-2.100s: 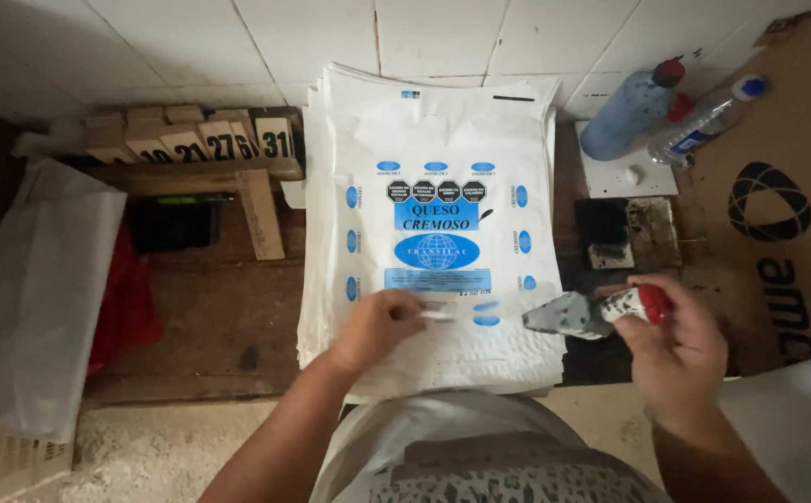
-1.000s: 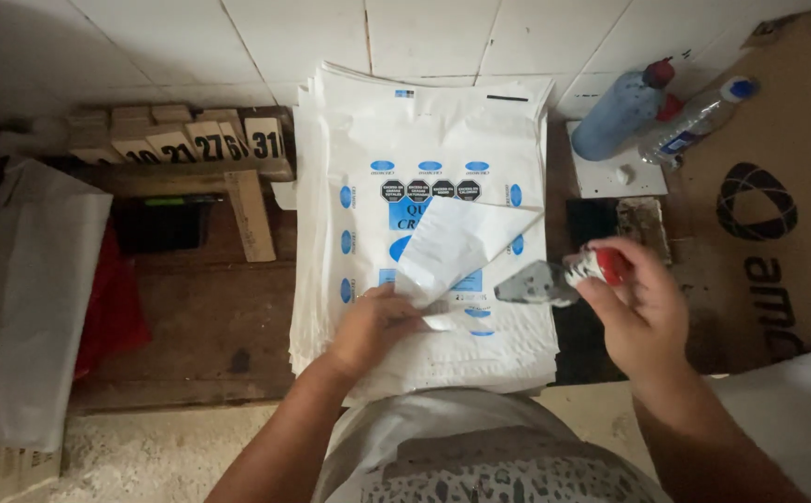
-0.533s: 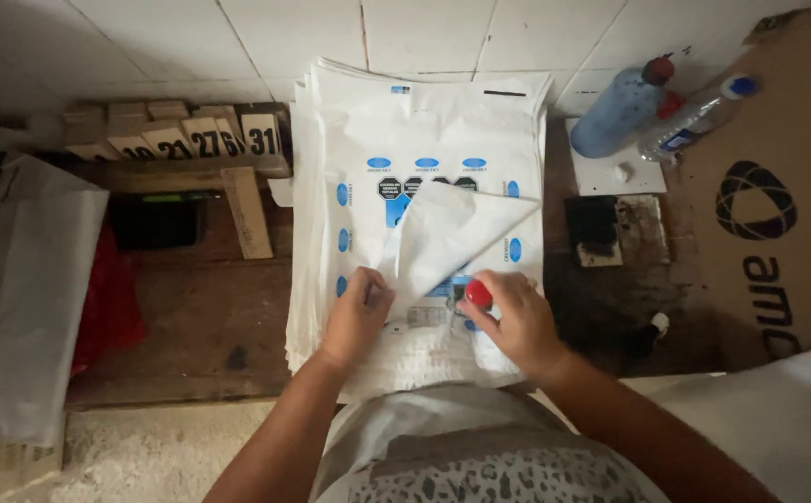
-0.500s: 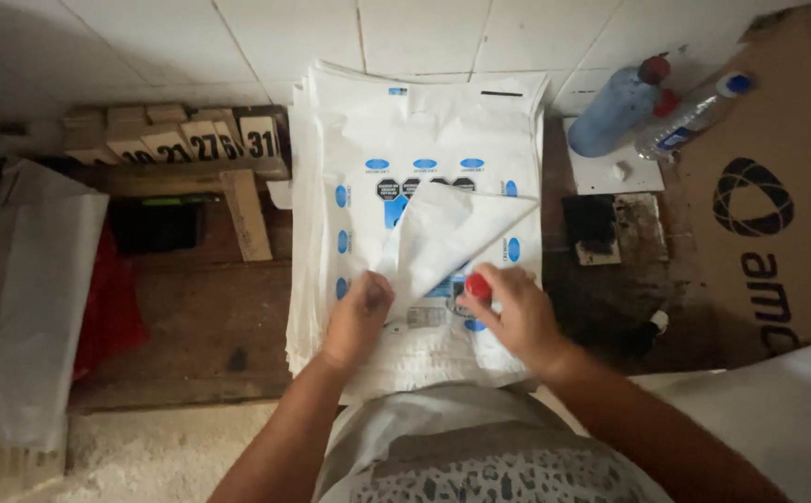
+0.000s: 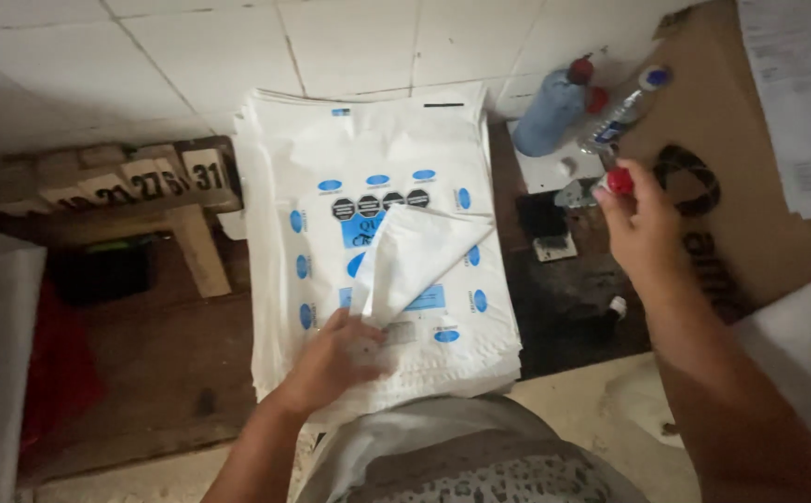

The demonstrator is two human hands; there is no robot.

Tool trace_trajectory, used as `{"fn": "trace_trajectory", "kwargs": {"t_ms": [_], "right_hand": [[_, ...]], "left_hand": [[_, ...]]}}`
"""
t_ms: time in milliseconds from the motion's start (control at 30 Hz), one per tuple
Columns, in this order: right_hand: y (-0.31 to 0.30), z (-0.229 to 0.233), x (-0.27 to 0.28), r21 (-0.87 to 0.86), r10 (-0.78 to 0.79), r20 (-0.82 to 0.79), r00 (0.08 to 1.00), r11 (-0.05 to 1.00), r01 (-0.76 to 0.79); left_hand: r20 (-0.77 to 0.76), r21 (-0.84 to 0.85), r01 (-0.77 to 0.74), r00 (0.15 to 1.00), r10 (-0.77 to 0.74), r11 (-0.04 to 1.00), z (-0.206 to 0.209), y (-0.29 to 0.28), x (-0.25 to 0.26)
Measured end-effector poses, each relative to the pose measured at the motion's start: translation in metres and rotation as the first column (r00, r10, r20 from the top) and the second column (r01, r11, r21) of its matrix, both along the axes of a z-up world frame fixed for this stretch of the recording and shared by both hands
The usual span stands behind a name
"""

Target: Stamping individual plastic cheese bags and flipping them over in a stack

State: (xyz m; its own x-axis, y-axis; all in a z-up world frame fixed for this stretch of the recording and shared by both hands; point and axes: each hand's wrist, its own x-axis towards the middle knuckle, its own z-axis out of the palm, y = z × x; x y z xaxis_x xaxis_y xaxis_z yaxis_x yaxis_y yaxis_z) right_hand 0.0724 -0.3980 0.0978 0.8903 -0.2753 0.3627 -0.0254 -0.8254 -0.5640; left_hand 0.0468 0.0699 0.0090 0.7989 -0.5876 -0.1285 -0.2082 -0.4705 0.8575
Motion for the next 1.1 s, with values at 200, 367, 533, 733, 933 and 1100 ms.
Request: {"fn": "trace_trajectory", "kwargs": {"t_ms": [200, 367, 533, 733, 933, 1100], "right_hand": [[0.010, -0.010, -0.002, -0.117, -0.023, -0.155, 0.988, 0.993, 0.005], [-0.004, -0.069, 0.017, -0.121, 0.007, -0.058, 0.998, 0.993, -0.014], [0.015, -0.027, 0.014, -0.306, 0.019, -0.018, 1.000, 0.952, -0.023], [0.000, -0.048, 0.034, -0.237, 0.155, 0.025, 0.988, 0.961, -0.145], [0.005, -0.037, 0.033, -0.225, -0.075, -0.308, 0.949, 0.974, 0.004], [0.005, -0.037, 0.022, -0.034, 0.090, 0.097, 0.991, 0.996, -0.087]], "left_hand": [[-0.078, 0.024, 0.053, 0.996, -0.051, 0.998, 0.005, 0.000, 0.000], [-0.072, 0.067, 0.068, 0.995, -0.063, 0.995, 0.004, -0.003, 0.002], [0.117, -0.024, 0.133, 0.985, -0.130, 0.991, 0.006, -0.008, 0.002], [0.040, 0.055, 0.036, 0.998, -0.038, 0.998, 0.004, -0.012, 0.001], [0.185, -0.060, 0.016, 0.983, -0.004, 0.998, -0.009, -0.007, 0.007], [0.107, -0.011, -0.079, 0.991, 0.079, 0.997, -0.010, -0.002, 0.014]]}}
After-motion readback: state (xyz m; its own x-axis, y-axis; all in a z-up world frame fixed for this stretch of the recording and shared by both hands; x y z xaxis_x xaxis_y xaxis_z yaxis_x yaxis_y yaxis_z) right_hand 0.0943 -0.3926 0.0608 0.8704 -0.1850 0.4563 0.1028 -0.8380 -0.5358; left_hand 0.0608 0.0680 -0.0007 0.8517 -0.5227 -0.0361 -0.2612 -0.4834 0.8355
